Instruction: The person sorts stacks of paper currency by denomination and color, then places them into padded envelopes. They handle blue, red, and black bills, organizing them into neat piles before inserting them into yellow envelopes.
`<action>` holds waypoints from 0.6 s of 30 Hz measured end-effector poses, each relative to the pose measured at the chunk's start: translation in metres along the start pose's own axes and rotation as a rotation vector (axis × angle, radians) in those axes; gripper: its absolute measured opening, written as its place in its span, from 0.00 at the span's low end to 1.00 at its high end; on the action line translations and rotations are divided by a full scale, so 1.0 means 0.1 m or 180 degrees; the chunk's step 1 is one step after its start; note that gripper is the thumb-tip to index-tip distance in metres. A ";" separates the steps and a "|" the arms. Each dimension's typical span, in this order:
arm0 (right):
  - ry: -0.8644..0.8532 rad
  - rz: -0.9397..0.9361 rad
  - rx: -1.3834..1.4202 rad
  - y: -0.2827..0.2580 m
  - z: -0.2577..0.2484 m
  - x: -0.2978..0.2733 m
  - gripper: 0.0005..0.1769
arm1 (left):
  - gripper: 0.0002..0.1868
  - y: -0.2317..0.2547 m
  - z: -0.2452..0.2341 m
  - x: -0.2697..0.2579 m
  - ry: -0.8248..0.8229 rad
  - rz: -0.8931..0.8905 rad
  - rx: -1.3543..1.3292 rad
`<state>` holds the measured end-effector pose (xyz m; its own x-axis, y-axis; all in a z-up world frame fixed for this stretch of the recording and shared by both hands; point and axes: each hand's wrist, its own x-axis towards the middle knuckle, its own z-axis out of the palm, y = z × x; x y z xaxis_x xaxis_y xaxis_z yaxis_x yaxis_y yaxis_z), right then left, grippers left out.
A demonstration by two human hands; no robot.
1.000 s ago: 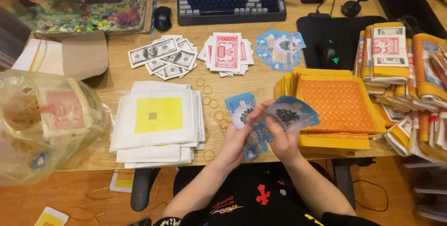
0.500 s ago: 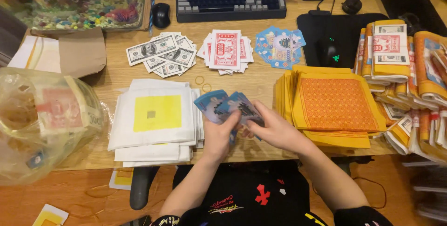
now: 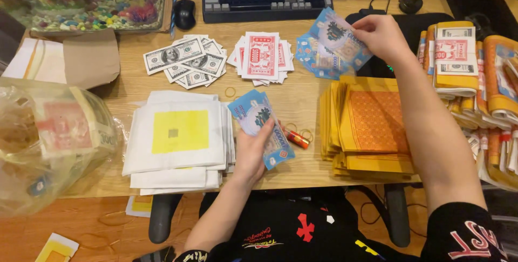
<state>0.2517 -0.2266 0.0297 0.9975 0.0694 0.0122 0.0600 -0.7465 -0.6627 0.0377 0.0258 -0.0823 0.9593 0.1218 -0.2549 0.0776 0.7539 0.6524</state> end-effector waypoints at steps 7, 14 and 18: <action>-0.1133 -0.0034 -0.0507 0.38 0.26 0.64 0.10 | 0.18 -0.02 -0.03 0.05 0.0052 -0.0010 0.0589; -0.0722 -0.0181 -0.1000 0.38 0.39 0.71 0.19 | 0.16 0.02 0.02 0.05 0.0036 -0.0102 0.0848; -0.0527 -0.0833 -0.0127 -0.19 0.44 0.13 0.15 | 0.21 0.03 0.06 0.07 0.0166 -0.0190 0.0531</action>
<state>0.2623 -0.1824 0.0089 0.9286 0.3670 0.0543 0.3187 -0.7142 -0.6232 0.0460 0.0246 -0.0776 0.9366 0.1167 -0.3304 0.1820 0.6438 0.7432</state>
